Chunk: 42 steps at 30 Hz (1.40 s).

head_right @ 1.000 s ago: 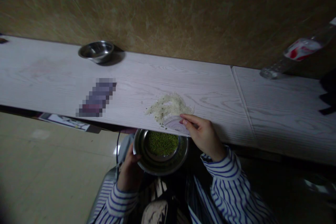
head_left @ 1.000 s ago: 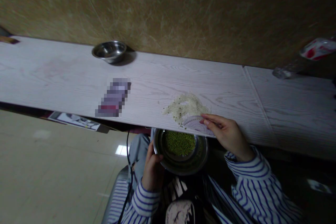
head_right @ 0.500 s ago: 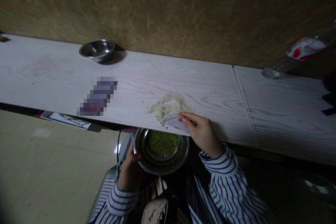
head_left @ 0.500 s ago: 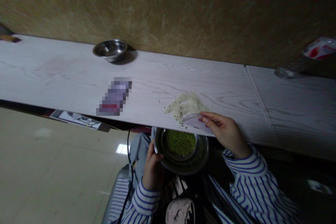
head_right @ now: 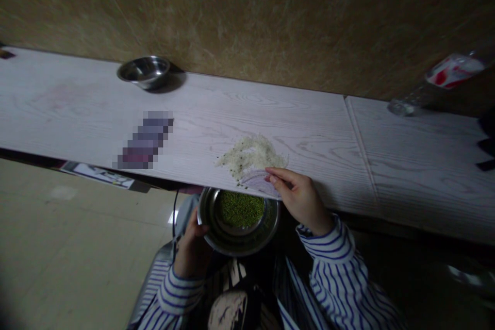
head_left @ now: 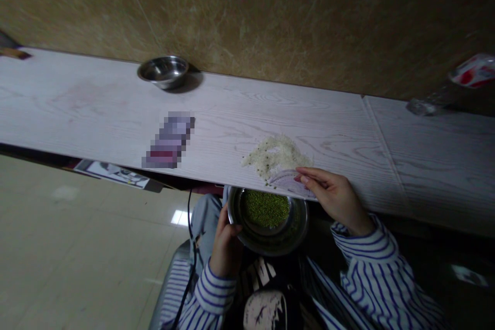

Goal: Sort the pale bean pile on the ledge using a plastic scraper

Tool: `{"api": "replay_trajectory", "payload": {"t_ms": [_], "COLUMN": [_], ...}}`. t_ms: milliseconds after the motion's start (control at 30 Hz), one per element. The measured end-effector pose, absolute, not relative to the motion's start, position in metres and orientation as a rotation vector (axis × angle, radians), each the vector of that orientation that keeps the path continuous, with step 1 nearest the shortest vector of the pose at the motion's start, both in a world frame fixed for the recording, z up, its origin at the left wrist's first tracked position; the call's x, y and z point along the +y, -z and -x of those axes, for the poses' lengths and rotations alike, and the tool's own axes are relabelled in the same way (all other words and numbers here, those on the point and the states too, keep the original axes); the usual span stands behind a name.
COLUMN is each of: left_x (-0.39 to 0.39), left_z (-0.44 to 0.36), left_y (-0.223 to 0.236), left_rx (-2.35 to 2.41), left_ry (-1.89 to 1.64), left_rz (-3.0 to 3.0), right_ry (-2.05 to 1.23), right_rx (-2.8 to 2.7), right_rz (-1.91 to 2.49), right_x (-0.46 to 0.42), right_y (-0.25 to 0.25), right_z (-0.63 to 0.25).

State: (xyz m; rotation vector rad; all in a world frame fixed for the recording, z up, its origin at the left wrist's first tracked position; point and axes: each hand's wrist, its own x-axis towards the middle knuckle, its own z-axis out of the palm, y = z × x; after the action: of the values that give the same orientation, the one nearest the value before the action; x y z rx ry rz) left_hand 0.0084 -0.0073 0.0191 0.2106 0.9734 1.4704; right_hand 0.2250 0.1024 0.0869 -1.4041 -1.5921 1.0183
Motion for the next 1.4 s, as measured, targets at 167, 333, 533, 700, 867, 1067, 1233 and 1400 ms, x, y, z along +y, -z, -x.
{"api": "replay_trajectory", "payload": {"t_ms": [167, 333, 533, 700, 867, 1067, 1233, 1400], "left_x": [-0.007, -0.006, -0.007, -0.009, -0.010, -0.009, -0.010, -0.010], "left_z": [-0.009, -0.011, -0.011, -0.012, -0.013, -0.013, -0.012, -0.010], "left_y": [-0.017, -0.018, -0.016, -0.011, -0.007, -0.010, -0.013, -0.017], "left_rx": [0.956, 0.961, 0.950, 0.958, 0.945, 0.962, 0.949, 0.950], "left_ry": [-1.477, -1.466, -1.477, -1.479, -1.493, -1.486, -1.469, -1.462], "left_rz": [-0.213, -0.233, -0.188, -0.211, -0.207, -0.190, -0.179, -0.197], "right_ry": [-1.012, -0.988, -0.995, -1.004, -1.020, -1.020, -1.012, -1.013], "right_rx": [-1.575, -1.591, -1.566, -1.582, -1.587, -1.607, -1.617, -1.594], "right_rz": [1.416, 1.413, 1.424, 1.402, 1.381, 1.382, 1.385, 1.387], "right_x": [0.099, 0.098, 0.101, 0.103, 0.102, 0.100, 0.101, 0.103], "right_y": [-0.086, -0.086, -0.087, -0.086, -0.086, -0.089, -0.088, -0.088], "right_z": [-0.227, -0.226, -0.230, -0.227, -0.224, -0.222, -0.220, -0.220]}}
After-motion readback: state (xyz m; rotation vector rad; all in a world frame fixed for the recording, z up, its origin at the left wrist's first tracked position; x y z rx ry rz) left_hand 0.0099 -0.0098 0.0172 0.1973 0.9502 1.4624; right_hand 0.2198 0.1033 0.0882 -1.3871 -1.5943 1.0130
